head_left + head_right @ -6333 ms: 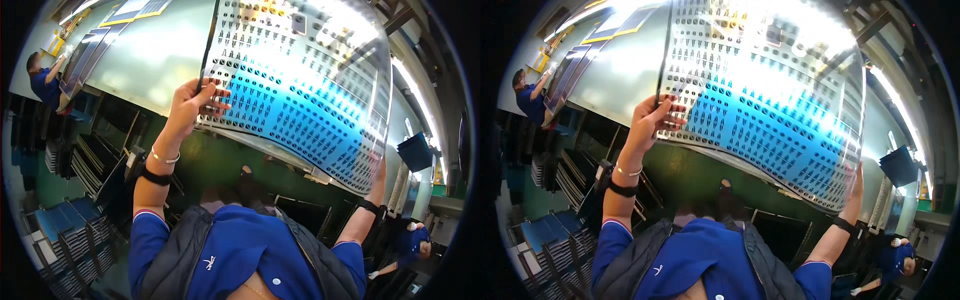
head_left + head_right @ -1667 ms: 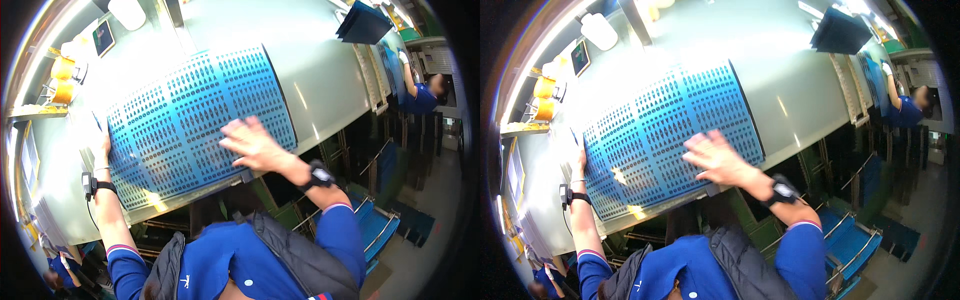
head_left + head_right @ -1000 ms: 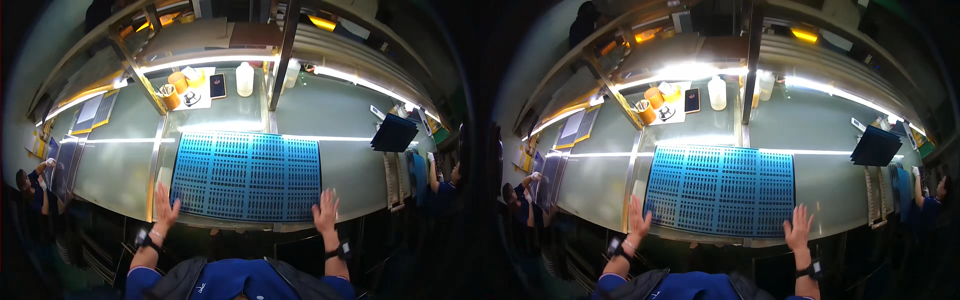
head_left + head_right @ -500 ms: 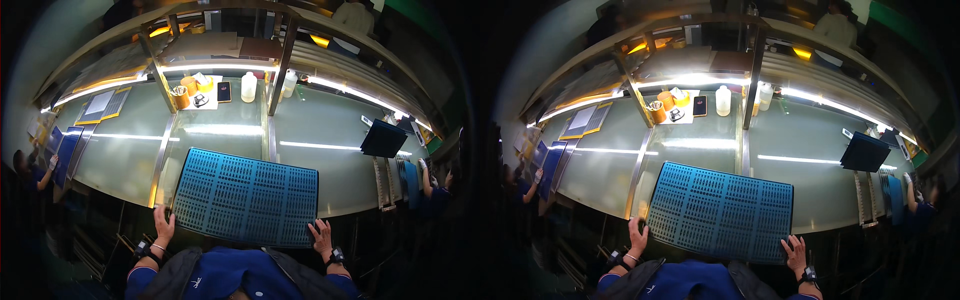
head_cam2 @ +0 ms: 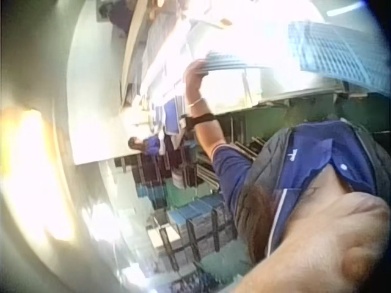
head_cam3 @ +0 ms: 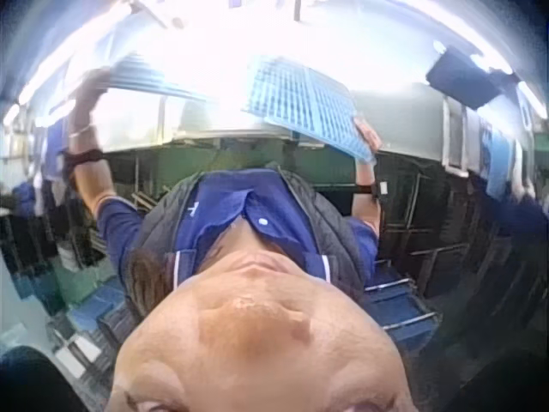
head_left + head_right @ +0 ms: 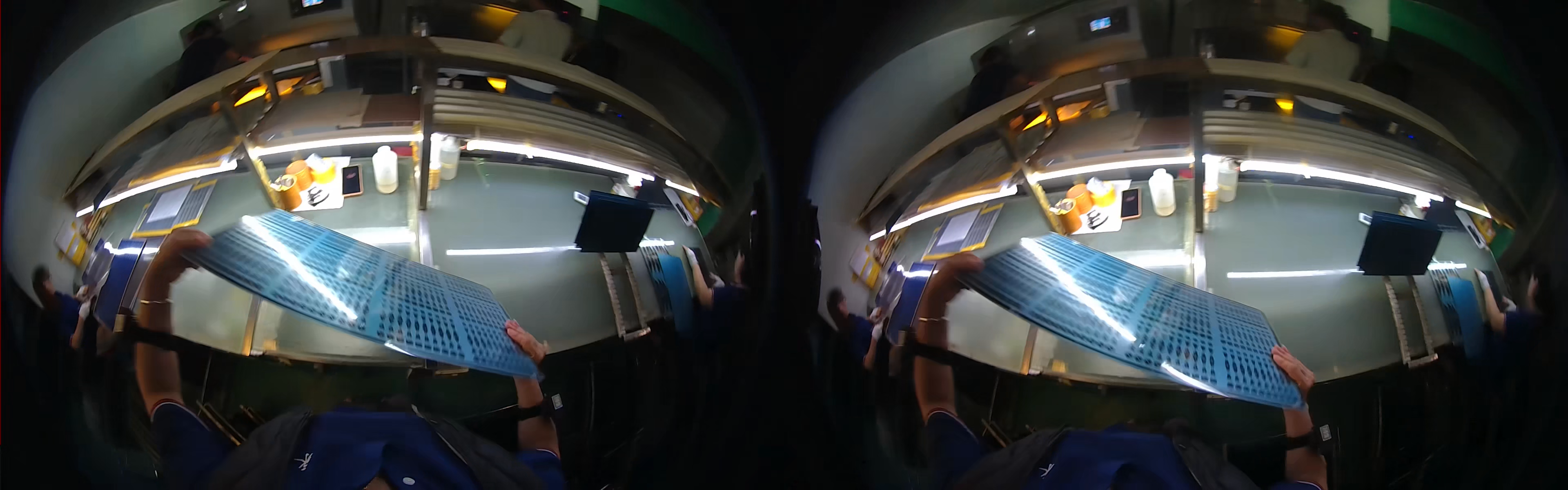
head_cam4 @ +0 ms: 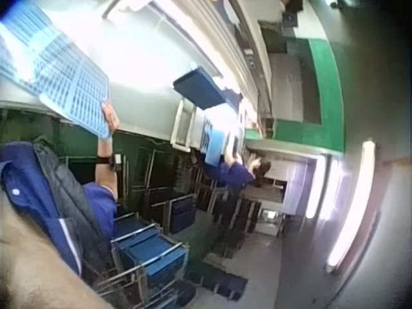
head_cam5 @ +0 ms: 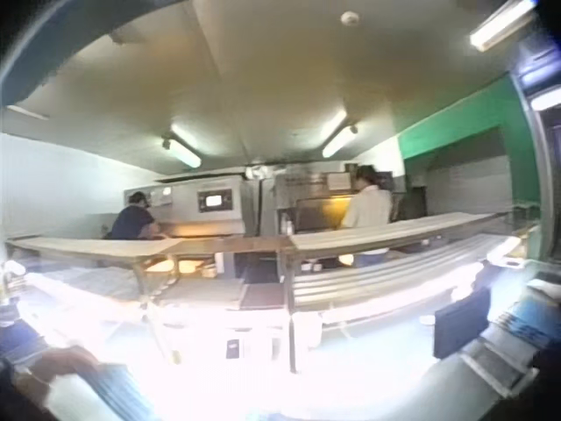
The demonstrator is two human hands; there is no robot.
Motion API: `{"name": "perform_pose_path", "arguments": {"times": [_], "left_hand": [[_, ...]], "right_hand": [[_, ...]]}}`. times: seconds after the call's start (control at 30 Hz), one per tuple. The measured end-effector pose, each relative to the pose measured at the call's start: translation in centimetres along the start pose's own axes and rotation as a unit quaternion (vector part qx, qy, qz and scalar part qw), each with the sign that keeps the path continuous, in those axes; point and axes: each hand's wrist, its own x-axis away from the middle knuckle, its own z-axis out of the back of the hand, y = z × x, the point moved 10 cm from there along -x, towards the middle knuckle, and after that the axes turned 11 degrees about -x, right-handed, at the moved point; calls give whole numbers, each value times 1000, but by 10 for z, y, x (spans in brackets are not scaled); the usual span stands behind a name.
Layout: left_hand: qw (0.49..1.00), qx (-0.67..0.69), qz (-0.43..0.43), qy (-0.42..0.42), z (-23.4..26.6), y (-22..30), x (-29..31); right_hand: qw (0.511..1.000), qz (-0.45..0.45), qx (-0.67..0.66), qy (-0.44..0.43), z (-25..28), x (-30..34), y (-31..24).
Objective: The operator is assembling layers of electronic components, possibly solar cells or display panel parts, on a backlit assembly table.
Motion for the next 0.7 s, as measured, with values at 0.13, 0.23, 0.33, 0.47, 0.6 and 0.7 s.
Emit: {"name": "perform_pose_path", "arguments": {"times": [0.13, 0.23, 0.33, 0.47, 0.6, 0.7], "left_hand": [[976, 201, -43, 71, 86, 141, -68], [945, 288, -80, 135, -4, 297, -117], [982, 123, -87, 114, -5, 264, -96], [984, -166, 60, -17, -89, 138, -44], [979, -70, 189, -22, -105, -26, 64], [931, 22, 359, 67, -111, -83, 156]], "right_hand": [[954, 4, -123, 272, 31, -26, 16], [885, -12, -59, 462, 88, -49, 69], [819, -98, -261, 502, 32, -144, 80], [804, -155, -318, 478, 23, -240, 106], [794, -64, -397, 456, 16, -337, 97], [833, -93, -354, 416, 23, -402, 126]]}}
